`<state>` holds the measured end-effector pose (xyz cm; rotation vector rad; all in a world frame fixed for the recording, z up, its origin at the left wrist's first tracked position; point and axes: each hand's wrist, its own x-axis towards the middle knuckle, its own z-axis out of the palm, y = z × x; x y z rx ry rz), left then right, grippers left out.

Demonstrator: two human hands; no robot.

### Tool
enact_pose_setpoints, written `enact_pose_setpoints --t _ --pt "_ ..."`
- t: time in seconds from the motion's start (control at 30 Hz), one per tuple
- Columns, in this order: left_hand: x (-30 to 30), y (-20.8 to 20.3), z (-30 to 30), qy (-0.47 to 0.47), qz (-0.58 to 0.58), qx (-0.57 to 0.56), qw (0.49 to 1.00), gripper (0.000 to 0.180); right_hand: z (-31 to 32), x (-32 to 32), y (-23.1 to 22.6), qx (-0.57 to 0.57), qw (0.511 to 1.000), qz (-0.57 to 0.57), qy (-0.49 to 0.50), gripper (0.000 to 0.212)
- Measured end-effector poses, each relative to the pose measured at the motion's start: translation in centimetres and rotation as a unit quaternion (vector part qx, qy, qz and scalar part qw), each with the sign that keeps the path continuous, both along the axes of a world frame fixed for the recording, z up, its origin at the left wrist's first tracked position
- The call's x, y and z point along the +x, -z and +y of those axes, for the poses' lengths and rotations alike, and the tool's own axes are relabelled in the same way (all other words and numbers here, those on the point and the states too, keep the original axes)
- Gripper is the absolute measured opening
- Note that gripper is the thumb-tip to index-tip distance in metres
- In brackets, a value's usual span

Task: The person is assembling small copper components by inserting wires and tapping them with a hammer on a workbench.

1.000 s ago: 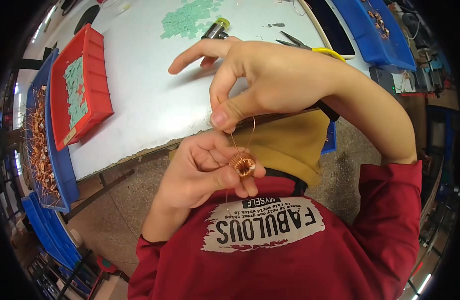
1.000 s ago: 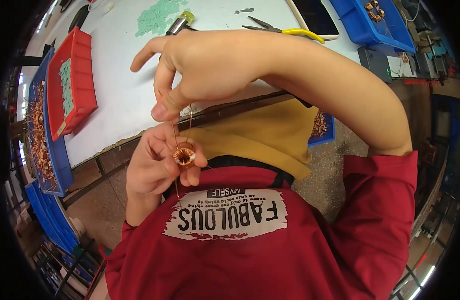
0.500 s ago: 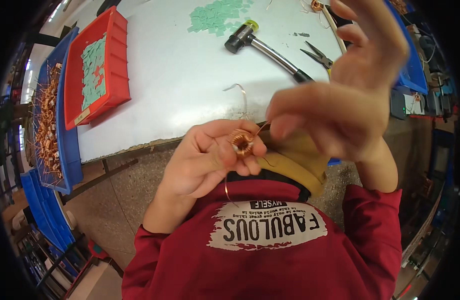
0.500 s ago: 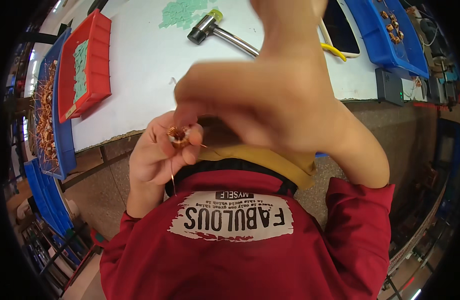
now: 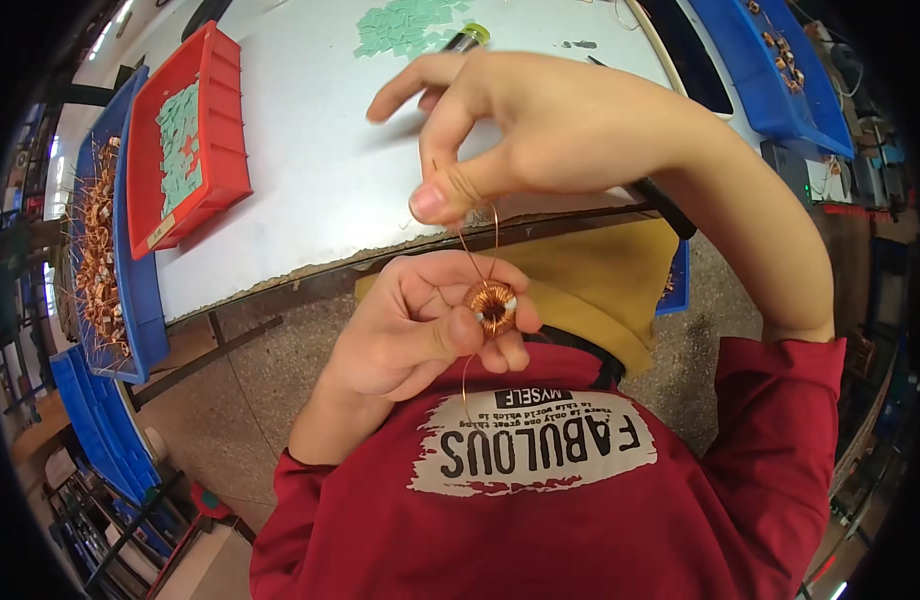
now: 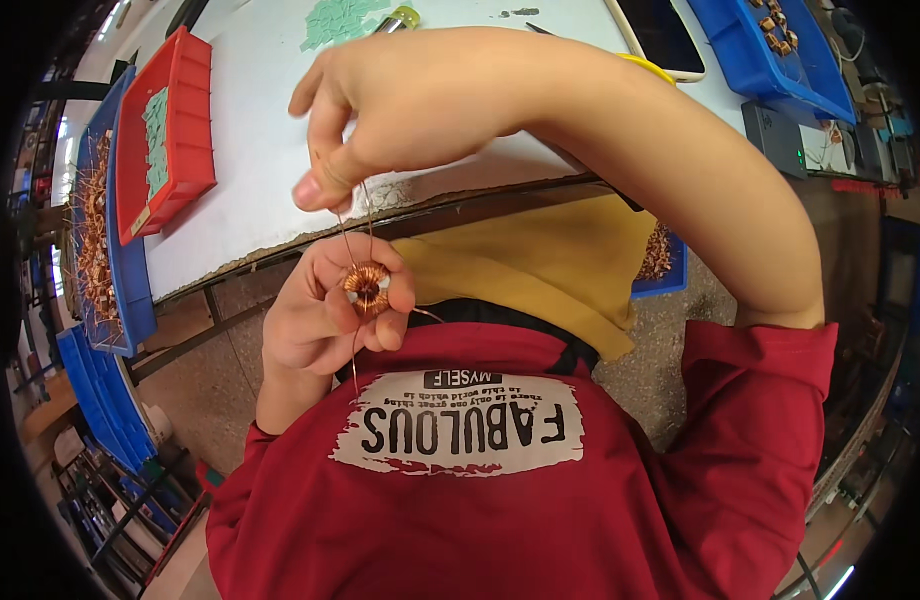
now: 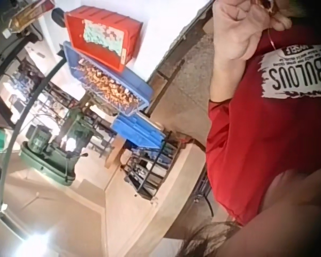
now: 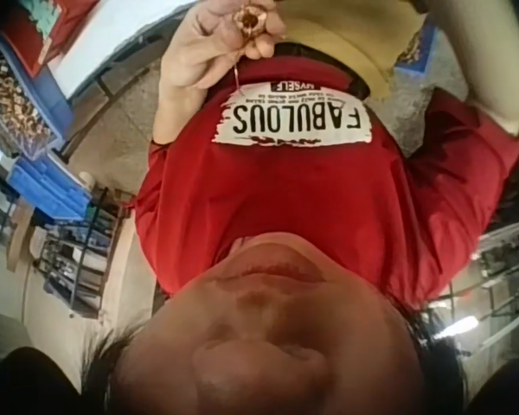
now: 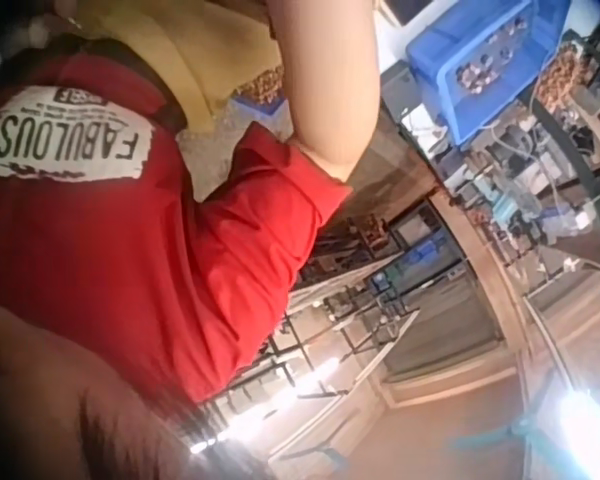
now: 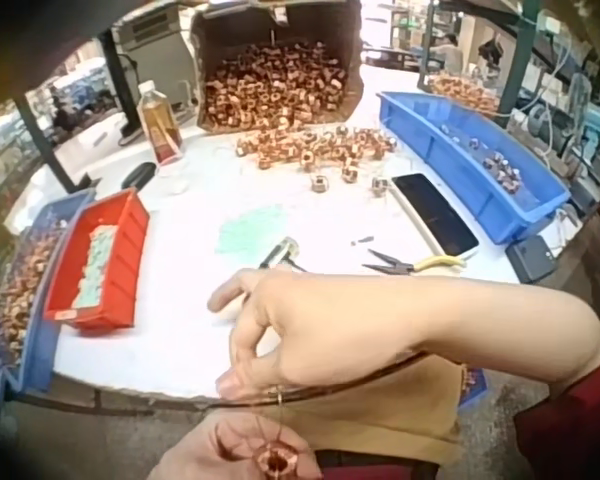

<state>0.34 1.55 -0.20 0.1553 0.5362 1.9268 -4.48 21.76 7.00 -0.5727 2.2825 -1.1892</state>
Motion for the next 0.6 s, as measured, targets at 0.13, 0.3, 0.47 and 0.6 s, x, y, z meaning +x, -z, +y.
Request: enact_pose_setpoints --t 0.13,0.3,0.47,0.6 --pt "0.4 -0.2 0.0 -0.083 -0.01 0.012 0.996 0.046 -0.5 2.6 -1.3 -0.023 0.938 0.275 0.209 0.03" --pt "0.1 -1.1 -0.3 -0.202 -0.03 -0.023 0.979 0.046 -1.9 9.8 1.6 0.099 0.831 0.521 0.167 0.044" --pt "0.1 -1.2 -0.6 -0.172 0.011 -0.027 0.985 0.046 -3.3 10.8 2.8 0.208 0.684 0.676 0.178 0.023" --pt "0.3 -1.0 -0.9 -0.156 0.033 -0.038 0.986 0.045 -2.7 9.7 3.5 -0.017 0.817 0.513 0.263 0.005"
